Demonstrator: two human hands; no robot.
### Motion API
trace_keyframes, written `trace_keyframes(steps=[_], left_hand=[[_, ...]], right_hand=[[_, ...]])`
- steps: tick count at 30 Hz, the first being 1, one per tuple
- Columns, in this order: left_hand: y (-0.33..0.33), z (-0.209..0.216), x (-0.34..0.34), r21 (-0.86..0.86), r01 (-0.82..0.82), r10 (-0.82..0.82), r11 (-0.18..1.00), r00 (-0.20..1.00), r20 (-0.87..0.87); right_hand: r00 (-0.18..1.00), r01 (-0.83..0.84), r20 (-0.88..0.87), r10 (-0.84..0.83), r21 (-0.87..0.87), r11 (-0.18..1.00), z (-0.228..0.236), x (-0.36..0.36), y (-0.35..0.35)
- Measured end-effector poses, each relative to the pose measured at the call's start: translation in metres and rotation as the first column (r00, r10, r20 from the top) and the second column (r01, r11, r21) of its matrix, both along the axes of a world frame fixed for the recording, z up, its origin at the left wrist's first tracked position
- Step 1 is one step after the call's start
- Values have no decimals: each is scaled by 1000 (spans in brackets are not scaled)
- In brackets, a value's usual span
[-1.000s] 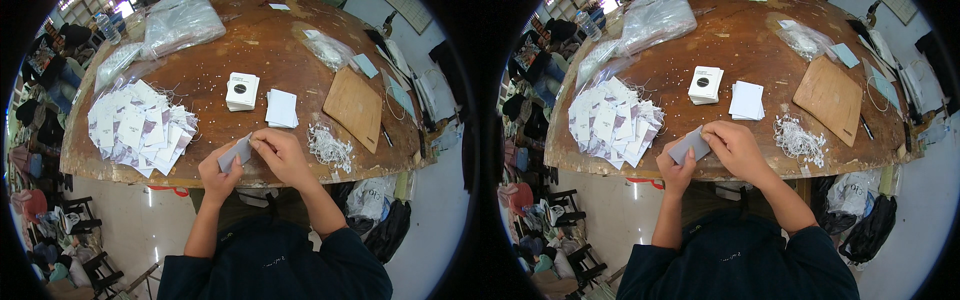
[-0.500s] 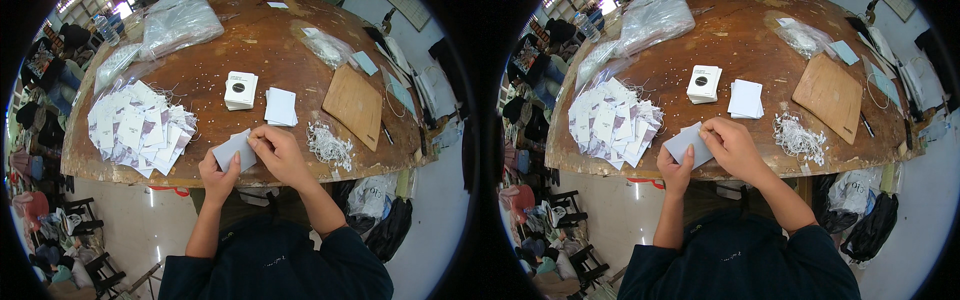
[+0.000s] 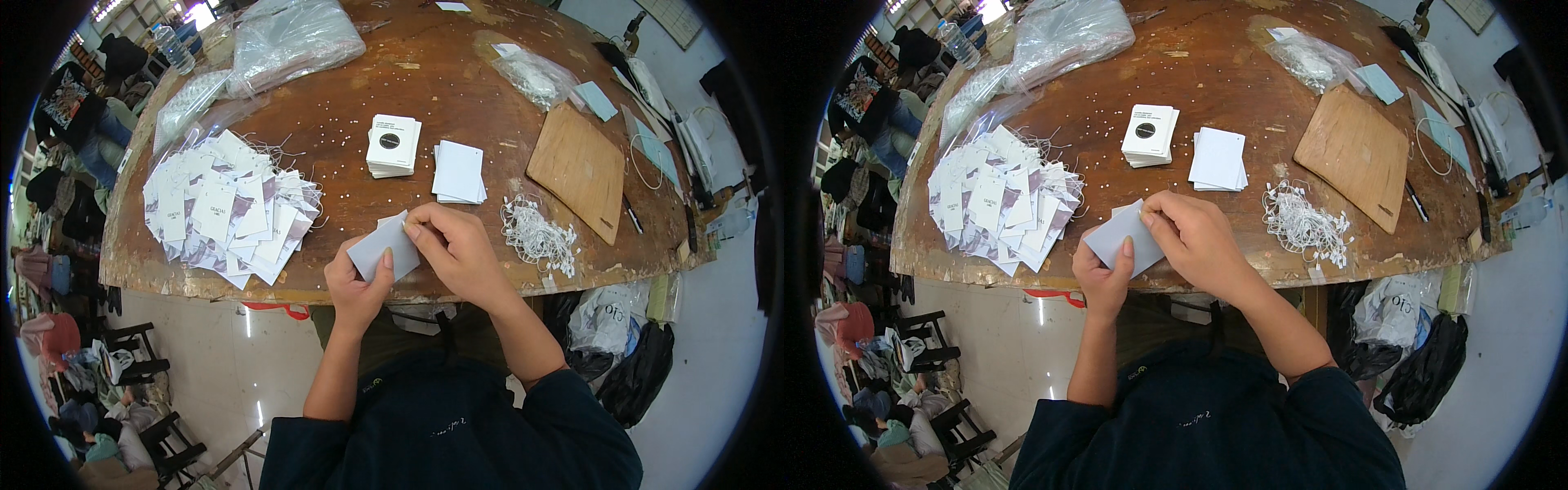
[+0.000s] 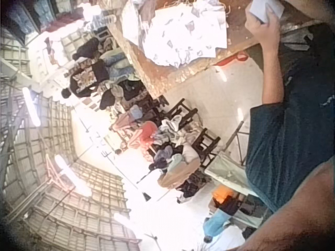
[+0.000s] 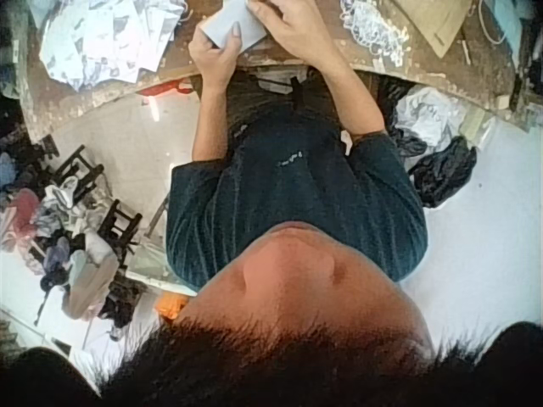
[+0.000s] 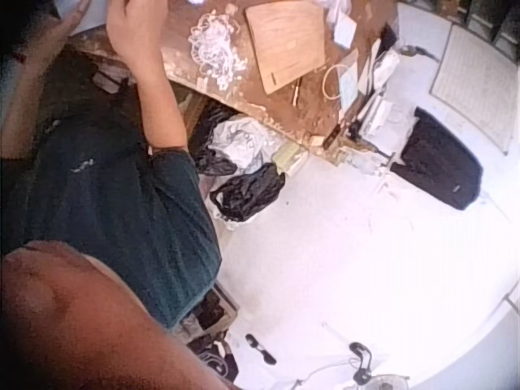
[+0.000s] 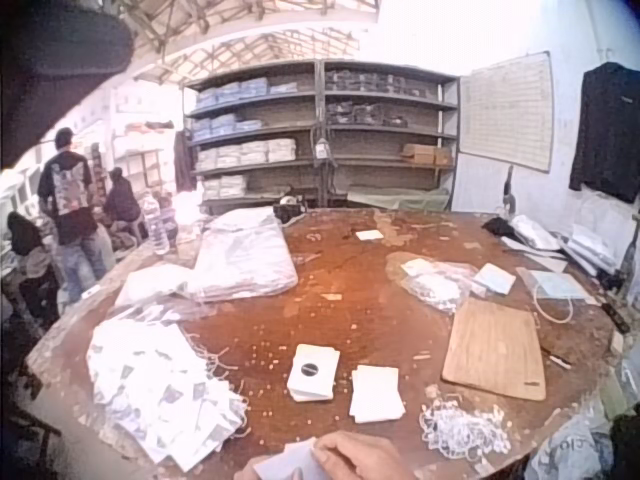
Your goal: The person repeatedly picks small white paper sheets and thin white strings from a table, inserts the string into each sheet, and stacks the assembled units into a growing pile. The process is continuous and repetitive throughout the clip.
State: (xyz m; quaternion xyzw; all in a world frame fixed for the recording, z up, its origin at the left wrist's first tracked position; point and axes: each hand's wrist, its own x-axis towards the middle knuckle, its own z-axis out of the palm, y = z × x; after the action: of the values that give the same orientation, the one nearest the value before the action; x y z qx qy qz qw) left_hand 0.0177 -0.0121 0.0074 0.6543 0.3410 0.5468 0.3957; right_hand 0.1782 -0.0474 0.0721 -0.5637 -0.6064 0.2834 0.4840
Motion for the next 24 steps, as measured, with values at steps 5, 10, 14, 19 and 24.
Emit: trace_keyframes(steps=[5,10,14,19,24], left_hand=[[2,-1,-1,78,21,-21,997,1000,-2],[6,-5,-1,178,18,-12,984,999,-38],[5,-7,0,191,10,-5,981,1000,-27],[15,-6,1,390,43,-15,920,997,-75],[24,3,-4,696,39,252,717,916,-312]], right_hand=[[1000,-7,1,7,9,1000,0,1,0],[998,-41,-55,40,-32,999,-2,4,1],[996,-43,-83,38,-57,997,-2,6,1],[998,-9,-57,6,-49,999,-1,7,0],[958,13,-283,-41,-99,995,-3,3,0]])
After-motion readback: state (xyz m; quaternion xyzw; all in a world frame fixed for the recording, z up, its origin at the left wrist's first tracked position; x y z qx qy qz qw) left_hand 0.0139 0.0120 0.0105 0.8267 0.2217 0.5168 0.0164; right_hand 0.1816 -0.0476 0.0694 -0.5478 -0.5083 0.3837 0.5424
